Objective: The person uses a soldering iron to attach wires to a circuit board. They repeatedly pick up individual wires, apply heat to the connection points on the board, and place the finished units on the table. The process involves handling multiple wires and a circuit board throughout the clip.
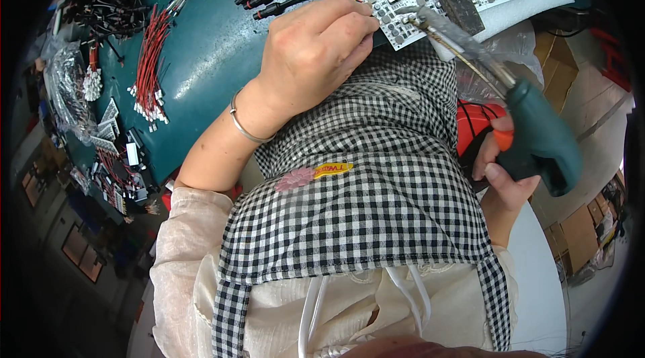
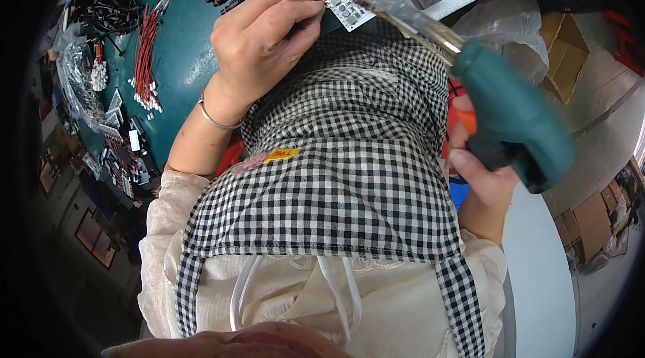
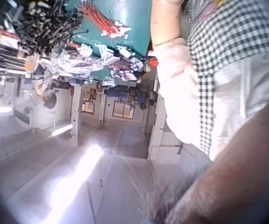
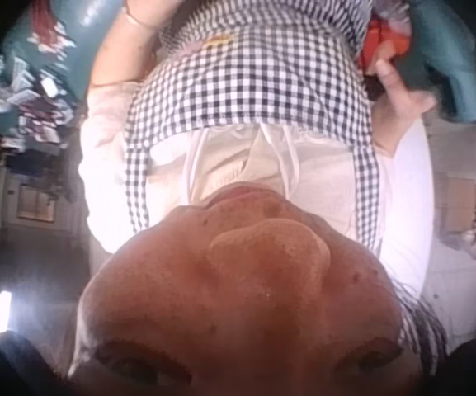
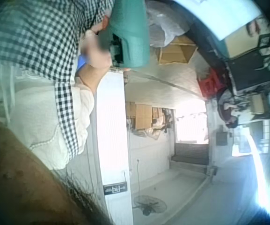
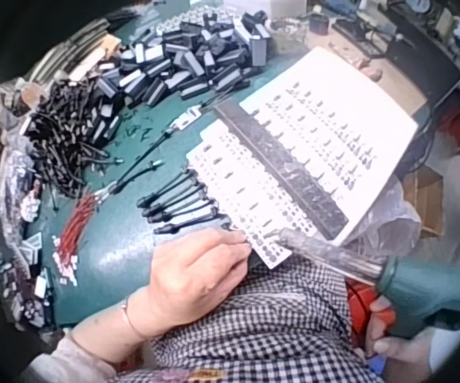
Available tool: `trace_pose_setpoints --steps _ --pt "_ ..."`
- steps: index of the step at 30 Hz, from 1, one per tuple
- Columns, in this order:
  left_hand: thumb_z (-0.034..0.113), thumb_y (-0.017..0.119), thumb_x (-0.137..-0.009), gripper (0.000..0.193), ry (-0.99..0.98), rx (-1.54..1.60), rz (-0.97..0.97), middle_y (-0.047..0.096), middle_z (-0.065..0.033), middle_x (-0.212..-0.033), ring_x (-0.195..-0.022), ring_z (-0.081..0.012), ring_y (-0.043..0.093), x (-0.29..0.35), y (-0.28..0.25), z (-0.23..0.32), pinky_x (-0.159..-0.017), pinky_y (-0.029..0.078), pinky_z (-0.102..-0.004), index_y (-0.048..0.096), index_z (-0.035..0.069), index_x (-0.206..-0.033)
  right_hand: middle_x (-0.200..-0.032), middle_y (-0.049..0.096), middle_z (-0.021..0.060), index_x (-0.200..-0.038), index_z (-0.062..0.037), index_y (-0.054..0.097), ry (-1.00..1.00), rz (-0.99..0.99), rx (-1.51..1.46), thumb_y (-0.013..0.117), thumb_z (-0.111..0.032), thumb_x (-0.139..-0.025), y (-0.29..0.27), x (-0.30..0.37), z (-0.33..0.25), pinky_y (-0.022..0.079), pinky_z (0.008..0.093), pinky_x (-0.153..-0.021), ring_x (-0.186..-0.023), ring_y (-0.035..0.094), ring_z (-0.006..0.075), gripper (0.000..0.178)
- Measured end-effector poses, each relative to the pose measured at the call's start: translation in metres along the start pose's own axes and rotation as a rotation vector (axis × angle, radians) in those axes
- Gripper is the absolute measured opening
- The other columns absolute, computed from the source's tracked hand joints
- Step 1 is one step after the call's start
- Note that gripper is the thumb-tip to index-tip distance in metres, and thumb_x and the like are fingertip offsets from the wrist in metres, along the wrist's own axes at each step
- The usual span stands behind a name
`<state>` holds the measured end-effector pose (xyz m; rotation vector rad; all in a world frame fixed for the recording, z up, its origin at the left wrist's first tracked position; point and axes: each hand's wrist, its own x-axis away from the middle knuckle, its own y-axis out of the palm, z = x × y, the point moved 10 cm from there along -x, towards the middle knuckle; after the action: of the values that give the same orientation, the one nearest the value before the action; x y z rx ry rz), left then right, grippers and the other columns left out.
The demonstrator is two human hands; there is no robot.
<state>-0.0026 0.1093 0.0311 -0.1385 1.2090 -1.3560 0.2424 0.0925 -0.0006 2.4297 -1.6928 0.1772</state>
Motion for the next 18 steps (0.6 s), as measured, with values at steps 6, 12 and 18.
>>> trace_pose_setpoints --steps 6,12,18 --pt "0.0 0.076 -0.064 0.019 -0.008 0.003 -0.01 0.069 -0.0059 -0.082 -0.068 -0.0165 0.068 -0.001 -0.001 0.0 -0.057 0.053 -0.0235 0.067 0.005 -0.08 -0.062 0.049 0.008 -0.122 0.0137 0.04 -0.03 0.033 -0.088 0.069 -0.012 -0.072 0.0 -0.006 -0.008 0.039 0.0241 -0.038 -0.045 0.047 0.0145 0.063" --pt "0.0 0.076 -0.064 0.019 -0.012 0.0 -0.011 0.069 -0.0056 -0.081 -0.067 -0.0161 0.067 -0.001 0.0 0.0 -0.056 0.053 -0.0233 0.067 0.005 -0.079 -0.06 0.05 0.0084 -0.115 0.0111 0.043 0.002 -0.006 -0.079 0.068 -0.01 -0.072 0.0 -0.002 0.001 0.04 0.0246 -0.041 -0.044 0.048 0.0148 0.054" --pt "0.0 0.075 -0.063 0.018 -0.037 0.002 -0.007 0.069 -0.0051 -0.08 -0.064 -0.0157 0.066 -0.001 0.0 -0.002 -0.055 0.052 -0.0232 0.067 0.005 -0.078 -0.083 0.056 0.012 -0.111 0.0073 0.049 0.189 -0.023 0.024 0.07 -0.001 -0.067 -0.003 0.007 0.019 0.045 0.0264 -0.048 -0.055 0.055 0.0168 0.05"
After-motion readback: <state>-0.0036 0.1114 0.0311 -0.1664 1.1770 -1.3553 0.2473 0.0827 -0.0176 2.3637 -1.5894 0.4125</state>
